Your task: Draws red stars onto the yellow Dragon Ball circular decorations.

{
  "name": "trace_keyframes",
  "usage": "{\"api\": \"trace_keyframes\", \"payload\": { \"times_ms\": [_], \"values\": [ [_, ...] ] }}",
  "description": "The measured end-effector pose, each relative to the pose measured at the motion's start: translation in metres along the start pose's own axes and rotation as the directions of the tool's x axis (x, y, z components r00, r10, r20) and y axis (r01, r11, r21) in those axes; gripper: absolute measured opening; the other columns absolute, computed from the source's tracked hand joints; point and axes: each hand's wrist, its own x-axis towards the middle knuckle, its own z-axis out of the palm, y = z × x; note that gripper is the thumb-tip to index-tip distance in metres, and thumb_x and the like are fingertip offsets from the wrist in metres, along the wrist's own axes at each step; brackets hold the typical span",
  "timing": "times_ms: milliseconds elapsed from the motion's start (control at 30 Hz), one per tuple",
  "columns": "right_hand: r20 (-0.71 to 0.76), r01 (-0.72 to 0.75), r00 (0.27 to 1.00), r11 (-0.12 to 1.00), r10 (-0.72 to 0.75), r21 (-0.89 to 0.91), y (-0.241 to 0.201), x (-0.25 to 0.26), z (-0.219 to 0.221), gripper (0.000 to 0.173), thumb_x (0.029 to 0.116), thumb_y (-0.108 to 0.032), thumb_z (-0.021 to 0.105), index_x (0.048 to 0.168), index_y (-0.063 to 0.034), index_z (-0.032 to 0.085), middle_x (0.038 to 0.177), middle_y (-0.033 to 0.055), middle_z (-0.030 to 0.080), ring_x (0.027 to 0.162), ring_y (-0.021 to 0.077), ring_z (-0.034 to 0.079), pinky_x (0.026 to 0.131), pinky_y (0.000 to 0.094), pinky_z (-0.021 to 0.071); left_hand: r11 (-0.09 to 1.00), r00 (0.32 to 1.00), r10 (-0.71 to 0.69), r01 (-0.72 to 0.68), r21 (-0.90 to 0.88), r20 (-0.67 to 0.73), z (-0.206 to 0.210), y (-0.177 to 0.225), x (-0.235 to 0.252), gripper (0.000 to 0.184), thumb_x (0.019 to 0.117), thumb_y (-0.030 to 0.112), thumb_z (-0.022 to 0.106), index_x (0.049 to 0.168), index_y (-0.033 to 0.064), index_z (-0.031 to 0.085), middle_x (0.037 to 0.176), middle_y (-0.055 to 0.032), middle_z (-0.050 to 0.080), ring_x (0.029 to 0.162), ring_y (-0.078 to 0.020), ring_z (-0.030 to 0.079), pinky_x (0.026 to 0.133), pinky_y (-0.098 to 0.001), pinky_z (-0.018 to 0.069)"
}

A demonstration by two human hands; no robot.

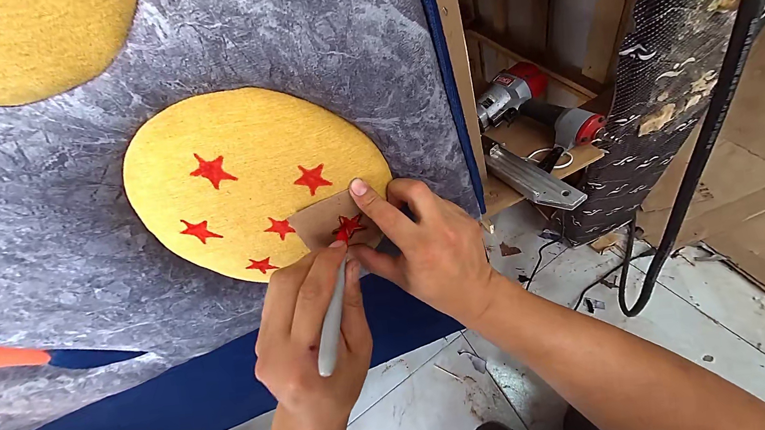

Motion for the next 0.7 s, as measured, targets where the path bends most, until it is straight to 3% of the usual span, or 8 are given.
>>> {"api": "trace_keyframes", "payload": {
  "times_ms": [133,567,700],
  "values": [
    [-0.006,0.014,1.0,1.0,-0.014,-0.005,0.001,-0.002,0.003,0.061,0.0928,-0.049,0.071,0.146,-0.0215,0.06,0.109,0.0111,0.061,0.082,0.0225,0.061,0.059,0.033,0.0488,0.999,0.999,0.046,-0.046,-0.01,0.018,0.005,0.001,0.006,0.022,0.0978,0.01,0.068,0.117,0.001,0.072,0.108,-0.0127,0.072,0.1,-0.0173,0.069,0.084,-0.029,0.0579],
    [0.007,-0.004,1.0,1.0,0.004,0.016,0.0,0.0,0.0,0.062,0.0911,-0.046,0.075,0.147,-0.0257,0.06,0.11,0.0101,0.062,0.084,0.0219,0.061,0.061,0.0328,0.0493,0.992,0.999,-0.017,0.011,0.128,0.038,-0.009,0.009,0.008,0.021,0.0981,0.01,0.067,0.114,-0.0009,0.073,0.103,-0.0149,0.072,0.094,-0.0195,0.069,0.081,-0.0309,0.0566],
    [0.037,-0.002,0.999,0.999,0.001,0.04,0.001,-0.001,-0.001,0.06,0.0937,-0.046,0.071,0.149,-0.0262,0.057,0.111,0.0101,0.061,0.085,0.0224,0.061,0.06,0.0333,0.0488,0.998,0.999,0.027,-0.028,0.062,0.02,0.008,0.011,0.004,0.023,0.0985,0.01,0.066,0.118,-0.0008,0.071,0.108,-0.0153,0.072,0.1,-0.0203,0.07,0.084,-0.0318,0.0586]
  ]
}}
